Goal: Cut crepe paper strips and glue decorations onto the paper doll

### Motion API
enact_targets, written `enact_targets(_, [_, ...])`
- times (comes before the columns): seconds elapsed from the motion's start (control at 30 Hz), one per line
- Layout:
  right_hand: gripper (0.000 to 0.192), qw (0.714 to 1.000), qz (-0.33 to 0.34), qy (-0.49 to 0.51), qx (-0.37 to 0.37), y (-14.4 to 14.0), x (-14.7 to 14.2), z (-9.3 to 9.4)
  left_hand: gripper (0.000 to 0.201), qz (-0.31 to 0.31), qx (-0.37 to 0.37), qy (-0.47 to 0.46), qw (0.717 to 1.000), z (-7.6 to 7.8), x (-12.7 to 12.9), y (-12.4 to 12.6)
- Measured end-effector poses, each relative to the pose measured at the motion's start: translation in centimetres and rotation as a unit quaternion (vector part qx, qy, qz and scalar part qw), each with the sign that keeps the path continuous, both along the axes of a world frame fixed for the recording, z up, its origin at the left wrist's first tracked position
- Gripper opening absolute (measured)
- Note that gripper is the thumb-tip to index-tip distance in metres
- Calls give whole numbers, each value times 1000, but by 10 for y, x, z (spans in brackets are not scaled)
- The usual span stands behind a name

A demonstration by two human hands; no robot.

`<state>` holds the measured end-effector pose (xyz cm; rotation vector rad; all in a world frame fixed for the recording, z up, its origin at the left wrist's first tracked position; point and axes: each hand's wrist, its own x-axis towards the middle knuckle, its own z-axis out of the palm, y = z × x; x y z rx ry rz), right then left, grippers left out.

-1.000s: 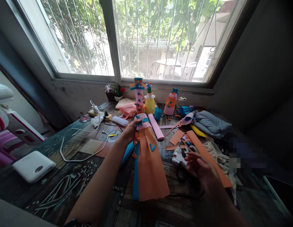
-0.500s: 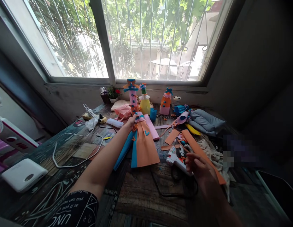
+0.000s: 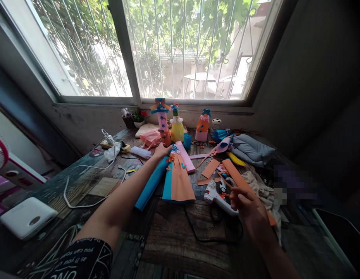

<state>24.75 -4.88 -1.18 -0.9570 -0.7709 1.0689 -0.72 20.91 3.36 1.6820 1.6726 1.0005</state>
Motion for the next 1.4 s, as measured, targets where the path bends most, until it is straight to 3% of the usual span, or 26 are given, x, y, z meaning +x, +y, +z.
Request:
enact_targets(0.1, [20, 1000, -19, -11, -7, 0, -2, 3, 29, -40, 58, 31, 997, 8, 3, -26])
enact_targets(0.2, [18, 998, -55, -20, -16, 0, -4, 7, 29, -149, 120, 56, 980, 8, 10, -80])
enact_targets(0.3, [15, 996, -86, -21, -19, 1, -2, 7, 23, -271, 146, 89, 947, -2, 14, -149])
enact_targets(0.37, [14, 994, -104, -23, -20, 3, 1, 6, 25, -350, 188, 171, 901, -12, 14, -188])
enact_targets(0.4, [14, 993, -112, -26, -21, 3, 3, 6, 27, -360, 207, 224, 882, -18, 12, -202])
enact_targets(0.47, [15, 992, -124, -32, -23, 4, 7, 5, 33, -342, 210, 285, 870, -30, 9, -220])
enact_targets(0.6, [15, 987, -151, -51, -24, 5, 16, 5, 40, -299, 202, 328, 873, -47, 2, -228])
enact_targets(0.7, [16, 982, -170, -83, -25, 5, 20, 4, 37, -280, 246, 307, 876, -54, 0, -230])
enact_targets(0.77, [18, 976, -177, -120, -33, 5, 23, 2, 34, -299, 297, 263, 868, -54, 1, -236])
enact_targets(0.87, [23, 959, -188, -205, -50, 8, 31, -4, 33, -385, 347, 185, 835, -53, 4, -246])
enact_targets(1.07, [29, 869, -237, -421, -104, 23, 63, -24, 41, -523, 294, 134, 789, -53, 11, -257])
enact_targets(1.27, [37, 786, -252, -549, -135, 32, 74, -48, 42, -545, 228, 128, 797, -58, 9, -258])
enact_targets(1.4, [34, 760, -258, -582, -132, 31, 80, -50, 42, -545, 215, 119, 802, -61, 7, -257])
